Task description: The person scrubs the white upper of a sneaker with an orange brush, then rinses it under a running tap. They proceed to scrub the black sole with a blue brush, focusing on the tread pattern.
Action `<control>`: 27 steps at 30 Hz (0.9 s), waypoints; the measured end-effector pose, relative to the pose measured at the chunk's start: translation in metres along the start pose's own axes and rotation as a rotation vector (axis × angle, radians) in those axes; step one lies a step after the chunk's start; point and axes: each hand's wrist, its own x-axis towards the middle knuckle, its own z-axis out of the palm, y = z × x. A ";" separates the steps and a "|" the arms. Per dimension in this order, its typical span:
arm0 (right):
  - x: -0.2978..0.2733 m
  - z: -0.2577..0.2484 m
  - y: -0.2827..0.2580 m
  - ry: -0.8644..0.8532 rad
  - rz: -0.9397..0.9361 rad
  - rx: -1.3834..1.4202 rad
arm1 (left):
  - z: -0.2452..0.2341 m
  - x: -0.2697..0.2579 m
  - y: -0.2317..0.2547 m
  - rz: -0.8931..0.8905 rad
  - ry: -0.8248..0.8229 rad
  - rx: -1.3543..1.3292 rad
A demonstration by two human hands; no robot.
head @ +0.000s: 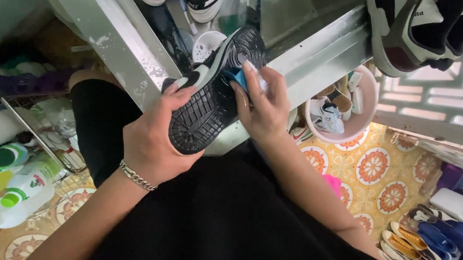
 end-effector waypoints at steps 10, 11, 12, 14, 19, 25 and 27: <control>0.031 -0.034 0.024 -0.007 0.289 0.275 | 0.002 -0.010 -0.001 0.006 0.012 0.031; 0.032 -0.040 0.025 -0.082 0.264 0.292 | 0.002 -0.009 -0.001 0.010 0.006 0.027; 0.032 -0.041 0.022 -0.081 0.267 0.288 | 0.002 -0.009 -0.001 0.011 0.003 0.024; 0.032 -0.042 0.016 -0.151 0.280 0.317 | 0.002 -0.009 -0.003 0.016 0.003 0.033; 0.036 -0.036 0.007 -0.164 0.211 0.326 | 0.000 -0.006 -0.002 0.019 -0.013 0.012; 0.012 -0.012 0.007 -0.090 0.061 0.169 | 0.001 -0.005 -0.006 0.015 -0.018 -0.004; -0.004 -0.001 0.008 -0.053 0.013 0.117 | 0.002 -0.006 -0.007 0.013 -0.009 0.000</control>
